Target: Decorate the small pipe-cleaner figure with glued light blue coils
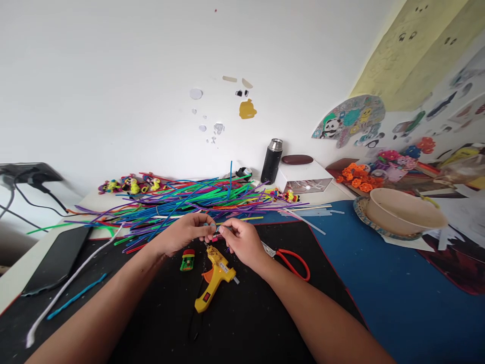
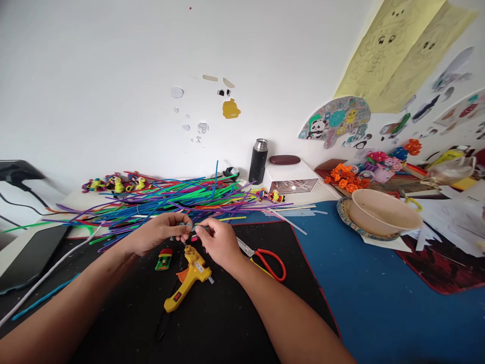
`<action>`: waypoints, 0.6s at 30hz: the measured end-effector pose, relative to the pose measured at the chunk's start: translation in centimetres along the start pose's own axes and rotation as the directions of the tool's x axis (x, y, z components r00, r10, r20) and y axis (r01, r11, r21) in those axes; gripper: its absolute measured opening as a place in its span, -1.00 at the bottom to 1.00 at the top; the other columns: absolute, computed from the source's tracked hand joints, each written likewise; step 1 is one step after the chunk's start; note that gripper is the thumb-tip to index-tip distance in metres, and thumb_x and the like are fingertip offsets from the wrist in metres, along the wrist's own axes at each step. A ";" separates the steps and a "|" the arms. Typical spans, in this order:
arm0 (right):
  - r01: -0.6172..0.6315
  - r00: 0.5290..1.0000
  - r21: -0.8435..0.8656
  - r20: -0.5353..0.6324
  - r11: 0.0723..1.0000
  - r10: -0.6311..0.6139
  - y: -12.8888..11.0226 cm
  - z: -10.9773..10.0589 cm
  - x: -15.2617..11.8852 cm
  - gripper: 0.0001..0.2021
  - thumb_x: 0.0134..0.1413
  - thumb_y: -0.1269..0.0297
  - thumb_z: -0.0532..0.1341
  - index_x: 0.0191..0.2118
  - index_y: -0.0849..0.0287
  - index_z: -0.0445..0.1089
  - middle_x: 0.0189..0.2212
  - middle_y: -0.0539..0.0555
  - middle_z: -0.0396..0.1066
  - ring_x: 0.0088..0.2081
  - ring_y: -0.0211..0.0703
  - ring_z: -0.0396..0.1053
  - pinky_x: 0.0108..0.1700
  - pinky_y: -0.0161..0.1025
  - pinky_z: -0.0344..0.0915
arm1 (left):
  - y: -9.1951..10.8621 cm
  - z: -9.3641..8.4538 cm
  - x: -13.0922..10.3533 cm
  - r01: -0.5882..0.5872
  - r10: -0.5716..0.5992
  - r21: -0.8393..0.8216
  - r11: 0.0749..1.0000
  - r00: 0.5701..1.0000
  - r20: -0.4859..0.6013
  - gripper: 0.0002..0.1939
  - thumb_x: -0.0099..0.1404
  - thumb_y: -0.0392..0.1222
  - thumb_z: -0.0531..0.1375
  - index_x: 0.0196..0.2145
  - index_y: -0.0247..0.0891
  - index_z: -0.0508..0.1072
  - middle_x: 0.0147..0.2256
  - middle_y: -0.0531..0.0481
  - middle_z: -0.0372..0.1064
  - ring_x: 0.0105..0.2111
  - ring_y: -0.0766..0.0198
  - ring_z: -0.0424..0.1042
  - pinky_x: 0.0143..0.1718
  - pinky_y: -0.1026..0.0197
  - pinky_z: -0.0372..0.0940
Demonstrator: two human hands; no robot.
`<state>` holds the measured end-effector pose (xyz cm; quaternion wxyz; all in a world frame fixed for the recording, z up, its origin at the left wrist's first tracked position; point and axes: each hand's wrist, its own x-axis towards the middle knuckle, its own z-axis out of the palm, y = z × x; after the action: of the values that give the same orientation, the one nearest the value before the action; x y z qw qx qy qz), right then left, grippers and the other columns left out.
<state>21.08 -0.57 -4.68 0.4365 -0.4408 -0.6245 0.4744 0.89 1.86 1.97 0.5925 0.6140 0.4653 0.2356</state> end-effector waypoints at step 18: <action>0.048 0.995 -0.132 -0.075 0.990 -0.059 -0.8 0.1 -0.2 -0.78 0.29 0.10 0.22 -0.27 0.11 0.51 -0.56 -0.05 0.39 -0.56 -0.21 0.29 -0.49 -0.30 0.17 | -0.1 0.4 -0.1 -0.018 0.019 0.010 1.000 0.999 -0.039 -0.63 0.07 0.12 0.47 -0.37 -0.22 0.57 -0.45 0.03 0.51 -0.41 0.18 0.40 -0.29 0.17 0.29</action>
<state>20.96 -0.92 -3.91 0.4438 -0.4698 -0.6479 0.4031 1.19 1.59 1.83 0.5782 0.6162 0.4723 0.2509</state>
